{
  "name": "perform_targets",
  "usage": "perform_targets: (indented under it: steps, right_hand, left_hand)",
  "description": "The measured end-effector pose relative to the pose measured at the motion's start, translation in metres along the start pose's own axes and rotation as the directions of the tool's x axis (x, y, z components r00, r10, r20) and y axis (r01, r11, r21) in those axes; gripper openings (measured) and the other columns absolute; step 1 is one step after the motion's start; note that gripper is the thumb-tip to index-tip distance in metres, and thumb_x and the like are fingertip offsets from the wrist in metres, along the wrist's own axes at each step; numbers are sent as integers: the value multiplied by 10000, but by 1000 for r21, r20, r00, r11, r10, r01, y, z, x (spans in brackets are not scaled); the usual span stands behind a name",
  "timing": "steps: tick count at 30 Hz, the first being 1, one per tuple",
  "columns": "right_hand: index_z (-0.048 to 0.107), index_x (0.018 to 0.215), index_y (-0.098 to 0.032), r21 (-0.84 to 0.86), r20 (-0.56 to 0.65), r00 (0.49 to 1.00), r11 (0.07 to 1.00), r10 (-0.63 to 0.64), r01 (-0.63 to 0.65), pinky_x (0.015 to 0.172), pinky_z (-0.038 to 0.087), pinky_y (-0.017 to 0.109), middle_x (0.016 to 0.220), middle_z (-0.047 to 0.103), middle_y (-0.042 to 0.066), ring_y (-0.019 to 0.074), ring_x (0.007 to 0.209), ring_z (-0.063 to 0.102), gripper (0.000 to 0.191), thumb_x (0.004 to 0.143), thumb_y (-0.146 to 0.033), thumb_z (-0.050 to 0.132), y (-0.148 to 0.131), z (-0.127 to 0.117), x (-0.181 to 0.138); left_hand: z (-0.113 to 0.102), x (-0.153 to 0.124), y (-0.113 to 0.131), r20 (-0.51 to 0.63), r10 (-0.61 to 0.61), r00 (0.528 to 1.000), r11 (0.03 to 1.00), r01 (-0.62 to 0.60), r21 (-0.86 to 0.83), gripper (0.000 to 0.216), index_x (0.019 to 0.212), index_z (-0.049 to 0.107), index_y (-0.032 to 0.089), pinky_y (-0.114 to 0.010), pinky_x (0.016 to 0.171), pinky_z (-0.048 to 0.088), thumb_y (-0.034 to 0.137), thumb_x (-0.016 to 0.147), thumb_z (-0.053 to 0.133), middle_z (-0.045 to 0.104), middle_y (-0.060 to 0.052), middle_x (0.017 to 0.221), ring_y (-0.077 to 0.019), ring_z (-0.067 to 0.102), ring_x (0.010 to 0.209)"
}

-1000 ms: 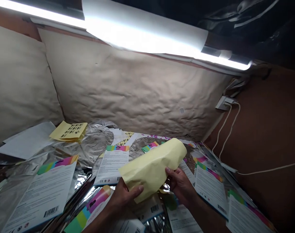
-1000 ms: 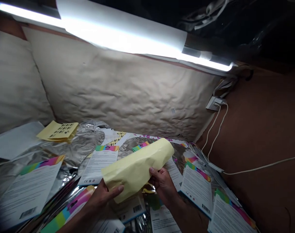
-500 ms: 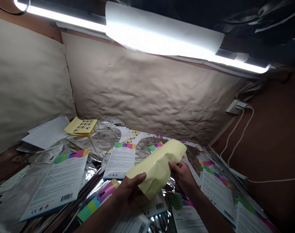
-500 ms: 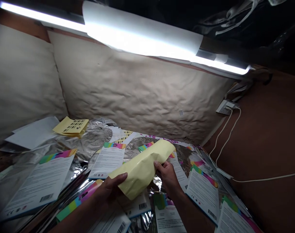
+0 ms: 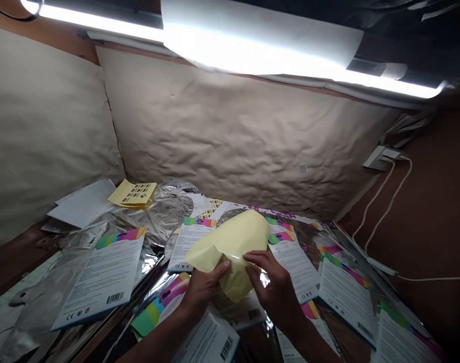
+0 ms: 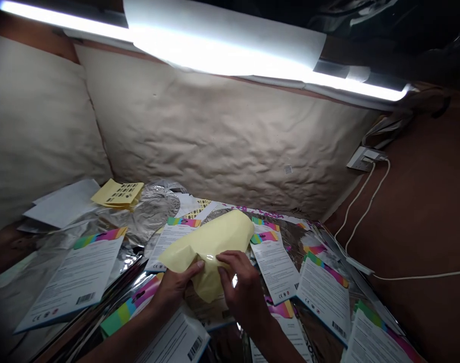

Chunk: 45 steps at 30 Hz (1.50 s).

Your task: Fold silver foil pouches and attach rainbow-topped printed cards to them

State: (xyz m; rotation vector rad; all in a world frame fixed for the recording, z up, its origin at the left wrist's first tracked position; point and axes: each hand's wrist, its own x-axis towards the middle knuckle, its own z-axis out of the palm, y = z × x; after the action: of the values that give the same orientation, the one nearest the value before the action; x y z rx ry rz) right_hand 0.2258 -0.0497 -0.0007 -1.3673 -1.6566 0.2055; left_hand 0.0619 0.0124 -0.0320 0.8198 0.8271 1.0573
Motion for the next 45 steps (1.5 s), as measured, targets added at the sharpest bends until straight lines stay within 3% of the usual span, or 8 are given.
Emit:
perform_targets:
  steps: [3,7,12,15,19,32,38,45]
  right_hand:
    - [704,982,-231,32,81,997,999,16,-18,798,538,346,977,681,78,232,925,651,181,911,-166,551,-8,13,2]
    - [718,983,-232,39,52,998,999,36,-38,804,539,344,980,695,74,234,931,661,187,903,-162,565,-10,20,3]
    - [714,1046,-228,38,19,998,997,63,-64,862,544,351,1051,697,76,235,988,659,197,887,-178,609,-12,20,-3]
    - [715,1069,-237,51,14,998,996,67,-68,871,550,359,1049,703,72,233,993,663,221,889,-175,603,-13,21,-7]
    - [715,1093,-240,63,10,999,997,49,-50,872,556,373,1051,702,78,242,990,664,254,876,-163,607,-12,23,-9]
    - [691,1107,-244,97,-1,997,992,80,-80,895,538,379,1082,685,77,242,1023,642,269,872,-153,596,-9,32,-15]
    - [735,1004,-230,116,-43,983,978,178,-172,850,548,366,1003,715,75,246,961,663,182,861,-184,634,-9,25,-9]
    - [779,951,-245,169,-37,959,948,280,-270,763,550,308,891,744,42,216,841,691,181,870,-204,622,-8,15,-12]
  left_hand:
    - [1,-2,-2,3,13,1000,999,-13,37,573,1102,674,122,-396,979,495,404,638,856,719,-119,1145,-319,644,1109]
    - [-2,-1,-5,8,19,1000,1000,-19,19,537,1125,673,150,-358,946,510,389,674,840,718,-90,1159,-286,661,1081]
    - [-3,-4,-3,24,-82,996,997,82,5,586,1112,688,119,-392,880,536,427,640,850,727,-120,1116,-325,668,1045]
    - [-2,-5,-1,22,-40,999,995,37,97,540,1054,719,107,-387,913,516,441,649,842,736,-118,1089,-328,664,1048]
    - [-2,-6,-1,34,12,999,995,-16,102,541,1081,719,125,-381,950,500,429,652,846,732,-102,1117,-320,659,1072]
    - [-5,-3,-7,-4,32,999,982,-31,184,502,1055,718,134,-359,941,493,456,685,824,734,-106,1117,-309,653,1090]
    - [-3,-10,-7,-40,66,997,970,-54,239,536,1122,687,153,-387,958,483,442,691,820,711,-122,1163,-324,631,1130]
    - [0,-18,-1,-28,94,995,909,-74,411,390,946,736,191,-388,1015,462,401,633,838,735,-111,1088,-346,638,1109]
